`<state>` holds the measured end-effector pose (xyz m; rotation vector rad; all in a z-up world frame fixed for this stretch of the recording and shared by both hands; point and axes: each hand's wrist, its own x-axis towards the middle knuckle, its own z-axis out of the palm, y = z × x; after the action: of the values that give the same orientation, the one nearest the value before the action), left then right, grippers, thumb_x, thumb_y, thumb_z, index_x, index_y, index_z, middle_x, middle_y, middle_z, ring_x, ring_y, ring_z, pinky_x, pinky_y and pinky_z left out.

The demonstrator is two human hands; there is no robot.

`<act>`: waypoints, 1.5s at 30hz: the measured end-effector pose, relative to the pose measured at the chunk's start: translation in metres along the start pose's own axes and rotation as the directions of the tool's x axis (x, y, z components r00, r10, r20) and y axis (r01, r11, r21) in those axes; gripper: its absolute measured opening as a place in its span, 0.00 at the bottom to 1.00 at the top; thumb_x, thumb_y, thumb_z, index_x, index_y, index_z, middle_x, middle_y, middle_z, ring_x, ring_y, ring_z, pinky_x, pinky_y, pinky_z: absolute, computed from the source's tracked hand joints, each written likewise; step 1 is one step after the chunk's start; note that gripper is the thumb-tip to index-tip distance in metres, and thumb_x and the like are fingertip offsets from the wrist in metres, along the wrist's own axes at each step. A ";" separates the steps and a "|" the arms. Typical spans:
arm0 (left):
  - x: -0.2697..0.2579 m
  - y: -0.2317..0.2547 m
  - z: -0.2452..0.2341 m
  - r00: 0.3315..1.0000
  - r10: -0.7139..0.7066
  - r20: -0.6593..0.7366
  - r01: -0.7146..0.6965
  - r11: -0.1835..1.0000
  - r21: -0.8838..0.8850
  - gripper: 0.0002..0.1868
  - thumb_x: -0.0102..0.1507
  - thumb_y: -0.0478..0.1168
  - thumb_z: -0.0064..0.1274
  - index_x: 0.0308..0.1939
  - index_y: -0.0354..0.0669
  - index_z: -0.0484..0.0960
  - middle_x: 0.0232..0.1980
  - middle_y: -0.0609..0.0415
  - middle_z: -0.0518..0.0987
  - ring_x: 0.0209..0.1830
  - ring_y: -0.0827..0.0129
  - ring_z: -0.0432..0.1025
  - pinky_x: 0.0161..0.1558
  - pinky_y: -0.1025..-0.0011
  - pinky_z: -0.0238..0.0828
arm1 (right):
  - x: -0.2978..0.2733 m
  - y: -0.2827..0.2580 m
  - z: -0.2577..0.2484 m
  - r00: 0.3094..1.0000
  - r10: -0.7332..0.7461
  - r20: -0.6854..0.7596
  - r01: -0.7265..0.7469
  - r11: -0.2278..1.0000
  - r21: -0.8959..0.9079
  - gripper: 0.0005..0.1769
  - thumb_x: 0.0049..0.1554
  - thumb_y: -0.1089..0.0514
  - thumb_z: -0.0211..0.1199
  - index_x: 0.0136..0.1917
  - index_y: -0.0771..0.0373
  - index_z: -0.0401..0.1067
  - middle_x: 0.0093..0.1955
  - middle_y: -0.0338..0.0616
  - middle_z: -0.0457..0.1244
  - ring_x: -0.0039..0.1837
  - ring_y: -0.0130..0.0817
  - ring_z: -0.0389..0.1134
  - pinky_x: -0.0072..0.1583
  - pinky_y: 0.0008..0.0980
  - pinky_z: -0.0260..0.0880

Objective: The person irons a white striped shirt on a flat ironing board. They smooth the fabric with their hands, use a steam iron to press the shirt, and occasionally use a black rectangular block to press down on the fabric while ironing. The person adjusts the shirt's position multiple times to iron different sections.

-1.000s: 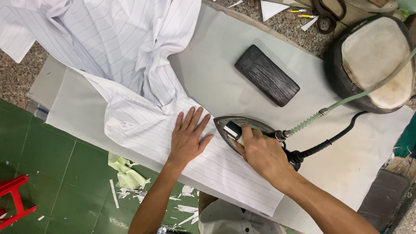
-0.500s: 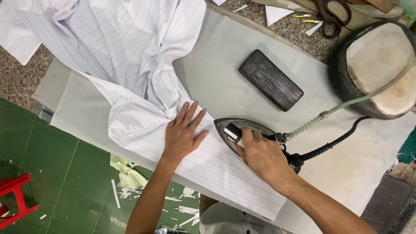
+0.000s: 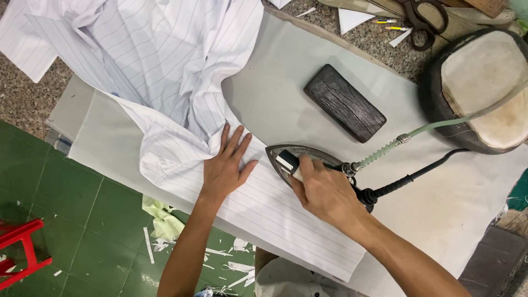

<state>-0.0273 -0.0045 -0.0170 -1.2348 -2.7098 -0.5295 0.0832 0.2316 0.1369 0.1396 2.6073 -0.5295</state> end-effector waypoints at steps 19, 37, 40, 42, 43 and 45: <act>-0.001 -0.002 -0.002 0.998 -0.055 0.014 0.055 0.998 -0.032 0.34 0.65 0.66 0.46 0.71 0.58 0.73 0.78 0.59 0.66 0.80 0.60 0.54 0.78 0.53 0.40 | 0.007 -0.010 0.004 0.999 0.047 -0.010 -0.047 0.997 -0.060 0.29 0.65 0.38 0.50 0.62 0.67 0.62 0.42 0.57 0.66 0.39 0.57 0.75 0.39 0.49 0.75; -0.063 0.012 -0.011 0.949 -0.299 0.098 0.297 0.954 0.031 0.38 0.70 0.63 0.37 0.78 0.44 0.59 0.83 0.52 0.52 0.83 0.59 0.45 0.79 0.50 0.31 | 0.077 -0.037 0.019 0.944 -0.101 -0.314 0.007 0.957 -0.289 0.24 0.64 0.37 0.51 0.46 0.61 0.64 0.31 0.49 0.64 0.33 0.51 0.73 0.37 0.47 0.75; -0.095 0.018 -0.033 0.885 -0.449 0.124 0.442 0.894 0.075 0.40 0.70 0.64 0.34 0.78 0.41 0.57 0.84 0.47 0.50 0.84 0.55 0.41 0.79 0.50 0.26 | 0.077 -0.043 0.009 0.966 -0.073 -0.249 0.008 0.967 -0.253 0.24 0.65 0.37 0.48 0.47 0.61 0.64 0.33 0.52 0.65 0.36 0.53 0.74 0.39 0.49 0.76; -0.114 0.021 -0.043 0.839 -0.528 0.133 0.516 0.849 0.113 0.41 0.71 0.65 0.31 0.78 0.40 0.56 0.84 0.44 0.50 0.84 0.54 0.40 0.79 0.52 0.24 | 0.075 -0.044 0.007 0.979 -0.048 -0.198 0.002 0.974 -0.225 0.25 0.66 0.37 0.46 0.48 0.62 0.63 0.34 0.53 0.66 0.38 0.55 0.75 0.40 0.50 0.76; -0.120 0.022 -0.045 0.841 -0.538 0.064 0.527 0.840 0.131 0.41 0.70 0.63 0.35 0.78 0.38 0.58 0.82 0.41 0.53 0.83 0.51 0.44 0.78 0.50 0.30 | 0.075 -0.044 0.007 0.976 -0.066 -0.210 0.021 0.978 -0.208 0.23 0.66 0.39 0.48 0.48 0.62 0.63 0.33 0.54 0.66 0.38 0.55 0.75 0.40 0.50 0.76; -0.124 0.029 -0.049 0.842 -0.539 -0.010 0.534 0.833 0.146 0.40 0.70 0.61 0.39 0.77 0.35 0.59 0.81 0.38 0.56 0.82 0.48 0.47 0.77 0.49 0.35 | 0.073 -0.044 0.005 0.970 -0.081 -0.229 0.036 0.980 -0.193 0.22 0.65 0.41 0.49 0.48 0.63 0.63 0.33 0.56 0.66 0.38 0.56 0.74 0.40 0.50 0.76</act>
<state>0.0746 -0.0928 0.0054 -0.4276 -3.0476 -0.3505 0.0125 0.1896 0.1137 0.0662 2.8850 -0.2984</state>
